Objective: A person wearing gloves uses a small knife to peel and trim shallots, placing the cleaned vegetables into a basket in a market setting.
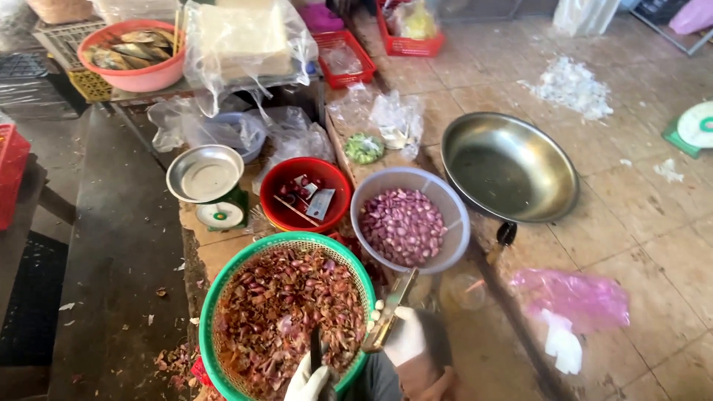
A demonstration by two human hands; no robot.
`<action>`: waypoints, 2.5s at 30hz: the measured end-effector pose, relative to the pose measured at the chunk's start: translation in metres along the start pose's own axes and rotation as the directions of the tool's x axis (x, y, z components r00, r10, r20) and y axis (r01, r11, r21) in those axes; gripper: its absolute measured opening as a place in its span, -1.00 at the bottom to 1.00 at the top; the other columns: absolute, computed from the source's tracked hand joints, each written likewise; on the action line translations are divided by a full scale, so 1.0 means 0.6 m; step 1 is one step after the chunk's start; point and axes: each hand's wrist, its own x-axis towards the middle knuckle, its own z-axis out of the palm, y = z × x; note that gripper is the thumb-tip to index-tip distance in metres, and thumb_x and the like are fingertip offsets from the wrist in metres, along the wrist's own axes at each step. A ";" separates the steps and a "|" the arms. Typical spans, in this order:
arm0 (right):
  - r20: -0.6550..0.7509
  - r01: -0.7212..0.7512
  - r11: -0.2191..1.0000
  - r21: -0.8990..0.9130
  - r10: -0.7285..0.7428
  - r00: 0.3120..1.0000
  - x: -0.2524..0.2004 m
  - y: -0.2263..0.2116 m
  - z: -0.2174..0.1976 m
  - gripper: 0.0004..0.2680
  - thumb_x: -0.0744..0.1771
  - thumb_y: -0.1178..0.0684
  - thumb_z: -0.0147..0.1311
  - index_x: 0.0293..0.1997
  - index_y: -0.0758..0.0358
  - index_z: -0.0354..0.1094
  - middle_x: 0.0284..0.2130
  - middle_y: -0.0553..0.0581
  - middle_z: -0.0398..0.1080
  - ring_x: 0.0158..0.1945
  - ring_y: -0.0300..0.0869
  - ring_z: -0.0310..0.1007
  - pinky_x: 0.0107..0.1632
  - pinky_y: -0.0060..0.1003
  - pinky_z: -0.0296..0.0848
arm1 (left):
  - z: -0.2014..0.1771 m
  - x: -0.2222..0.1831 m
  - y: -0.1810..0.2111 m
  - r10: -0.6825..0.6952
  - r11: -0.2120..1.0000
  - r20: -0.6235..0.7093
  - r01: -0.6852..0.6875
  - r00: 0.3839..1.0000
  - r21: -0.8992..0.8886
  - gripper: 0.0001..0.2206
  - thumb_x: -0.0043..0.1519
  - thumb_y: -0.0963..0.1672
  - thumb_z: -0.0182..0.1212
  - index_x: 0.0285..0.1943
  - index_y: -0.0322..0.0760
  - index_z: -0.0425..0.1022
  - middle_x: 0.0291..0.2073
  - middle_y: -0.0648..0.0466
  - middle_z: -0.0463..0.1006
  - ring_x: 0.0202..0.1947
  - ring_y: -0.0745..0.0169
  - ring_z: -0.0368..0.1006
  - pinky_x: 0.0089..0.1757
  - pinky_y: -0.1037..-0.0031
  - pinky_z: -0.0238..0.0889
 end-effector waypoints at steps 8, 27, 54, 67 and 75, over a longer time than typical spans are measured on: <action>-0.140 0.253 0.942 0.220 -0.227 0.964 -0.141 0.014 0.107 -0.56 0.36 -0.47 -0.22 0.06 0.05 0.36 -0.05 0.33 0.42 0.11 0.18 0.38 0.22 0.24 0.24 | 0.107 0.014 -0.015 0.493 0.758 0.313 -0.577 0.812 0.305 -0.61 0.09 -0.20 0.43 0.12 -0.33 0.52 -0.20 0.00 0.54 -0.22 0.24 0.38 -0.16 0.42 0.18; -0.292 0.034 0.999 -0.007 -0.034 0.956 -0.208 -0.075 -0.386 -0.75 0.39 0.01 -0.01 0.00 0.44 0.45 -0.06 0.46 0.51 0.02 0.21 0.51 0.17 0.13 0.48 | 0.364 0.015 0.133 -0.278 0.373 0.704 -0.602 0.654 0.706 -0.54 0.11 0.14 0.36 -0.36 -0.33 0.50 -0.76 0.07 0.37 -0.80 0.31 0.34 -0.67 0.54 0.31; -0.434 -0.545 -0.051 -0.837 -0.545 0.717 -0.120 -0.149 -0.656 -0.61 0.34 -0.17 -0.03 0.31 0.07 0.21 0.23 0.21 0.36 0.30 -0.01 0.36 0.35 -0.24 0.23 | -0.075 0.016 0.075 0.353 0.921 -0.052 -0.337 0.934 0.196 -0.46 0.48 0.08 -0.05 0.52 -0.32 0.28 -0.15 -0.01 0.52 -0.66 0.34 0.01 -0.57 0.45 0.14; -0.701 -0.756 0.112 -0.645 -0.481 0.527 -0.130 -0.215 -0.478 -0.26 0.29 -0.57 -0.24 0.62 -0.12 -0.38 0.37 0.37 0.19 0.41 0.29 0.18 0.41 0.12 0.12 | -0.139 0.055 0.049 0.267 0.951 0.011 -0.265 0.964 0.158 -0.40 0.43 0.06 -0.01 0.61 -0.28 0.13 -0.16 0.00 0.45 -0.60 0.31 0.00 -0.52 0.38 0.06; -0.738 -0.707 0.280 -0.649 -0.458 0.496 -0.129 -0.195 -0.616 -0.45 0.34 -0.47 -0.28 0.57 -0.40 -0.13 0.51 0.07 -0.01 0.53 0.10 -0.01 0.53 -0.13 -0.16 | -0.133 0.039 0.057 0.310 0.942 -0.056 -0.298 0.949 0.157 -0.43 0.44 0.07 0.00 0.54 -0.32 0.21 -0.16 -0.04 0.50 -0.63 0.34 0.06 -0.55 0.46 0.08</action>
